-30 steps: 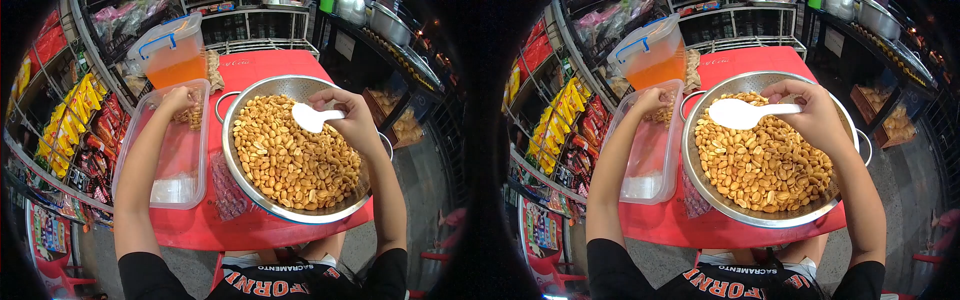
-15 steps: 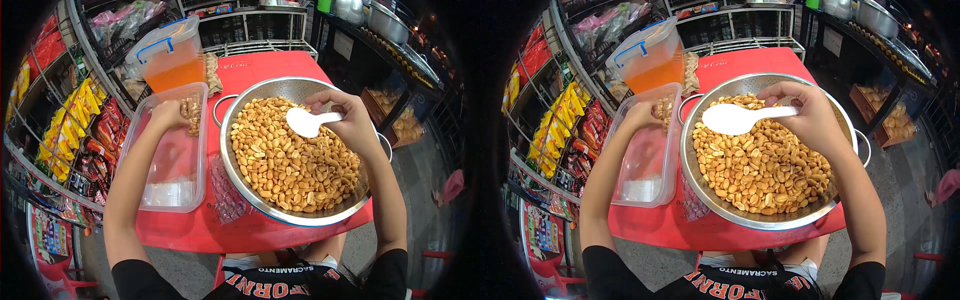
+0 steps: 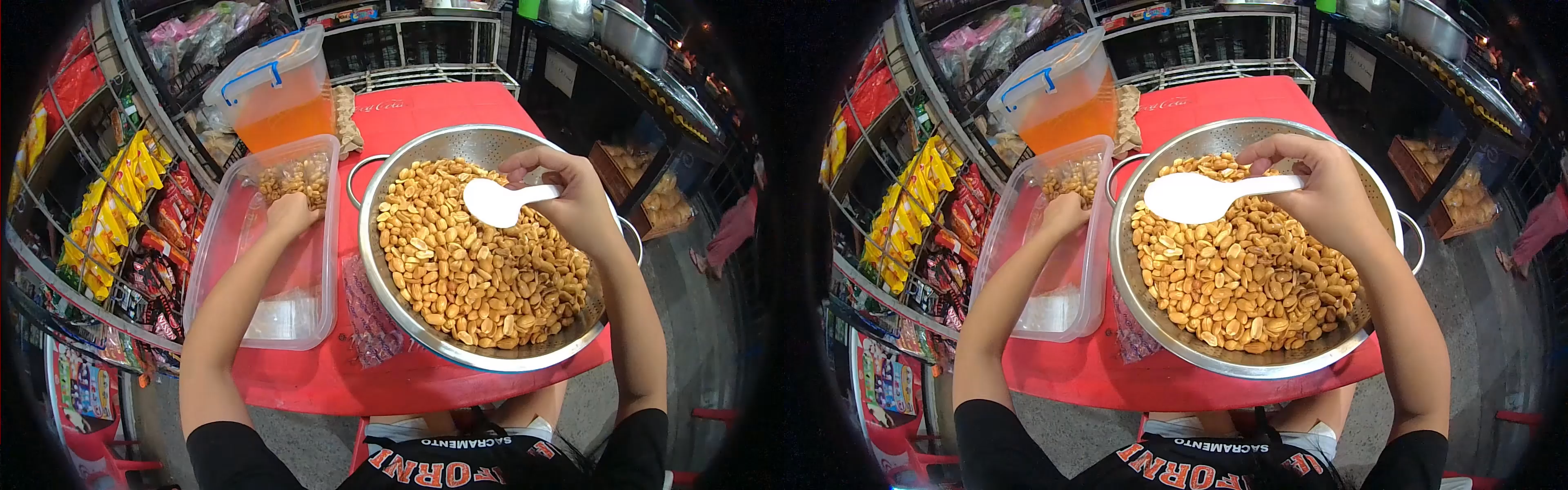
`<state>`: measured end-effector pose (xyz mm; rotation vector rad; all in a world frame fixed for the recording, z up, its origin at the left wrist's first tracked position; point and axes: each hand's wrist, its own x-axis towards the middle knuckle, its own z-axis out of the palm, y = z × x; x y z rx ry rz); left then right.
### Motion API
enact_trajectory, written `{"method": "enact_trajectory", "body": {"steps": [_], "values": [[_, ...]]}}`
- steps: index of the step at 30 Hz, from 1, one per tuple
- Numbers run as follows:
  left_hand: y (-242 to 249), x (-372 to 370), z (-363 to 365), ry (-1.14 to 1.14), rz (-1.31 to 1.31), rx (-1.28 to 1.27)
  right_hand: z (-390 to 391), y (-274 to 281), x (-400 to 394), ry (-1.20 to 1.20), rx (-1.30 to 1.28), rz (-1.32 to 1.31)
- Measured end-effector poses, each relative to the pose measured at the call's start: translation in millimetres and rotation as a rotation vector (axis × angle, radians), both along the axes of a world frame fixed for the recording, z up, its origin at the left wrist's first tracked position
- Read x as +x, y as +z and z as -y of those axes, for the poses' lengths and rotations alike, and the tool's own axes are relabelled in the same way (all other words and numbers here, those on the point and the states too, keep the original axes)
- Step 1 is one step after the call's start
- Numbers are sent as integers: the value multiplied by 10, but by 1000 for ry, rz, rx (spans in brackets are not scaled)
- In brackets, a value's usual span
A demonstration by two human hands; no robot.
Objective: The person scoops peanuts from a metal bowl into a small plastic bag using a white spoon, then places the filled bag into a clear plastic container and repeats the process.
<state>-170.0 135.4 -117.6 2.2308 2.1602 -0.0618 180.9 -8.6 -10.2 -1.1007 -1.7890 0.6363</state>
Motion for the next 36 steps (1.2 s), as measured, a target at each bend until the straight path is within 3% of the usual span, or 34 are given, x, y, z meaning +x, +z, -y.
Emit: {"method": "enact_trajectory", "body": {"steps": [2,12,15,19,24,26,27,29,30,31,33,36], "values": [[-53,15,-1,-6,4,148,6,12,2,-7,-22,-2],[64,13,27,23,-25,88,20,33,-6,-7,-15,-12],[233,37,138,22,-69,18,10,30,23,-94,-37,47],[580,61,340,-112,-198,197,-15,-4,62,-79,48,107],[1146,131,948,-92,-159,253,27,27,1,-21,-39,-45],[1219,78,1119,-111,-190,-34,31,31,-8,-10,-24,-19],[1133,-35,1155,-97,-192,-41,24,21,-4,0,-14,-23],[822,-396,1142,-414,88,-131,6,6,24,-19,-3,8],[727,-499,1121,-439,12,-289,-3,-2,33,-29,-1,10],[618,-611,1092,-436,8,-290,1,-9,35,-41,3,13],[413,-790,1036,-390,-59,-592,33,11,23,-35,36,17],[298,-887,1026,-215,102,-616,59,43,1,-45,103,120]]}}
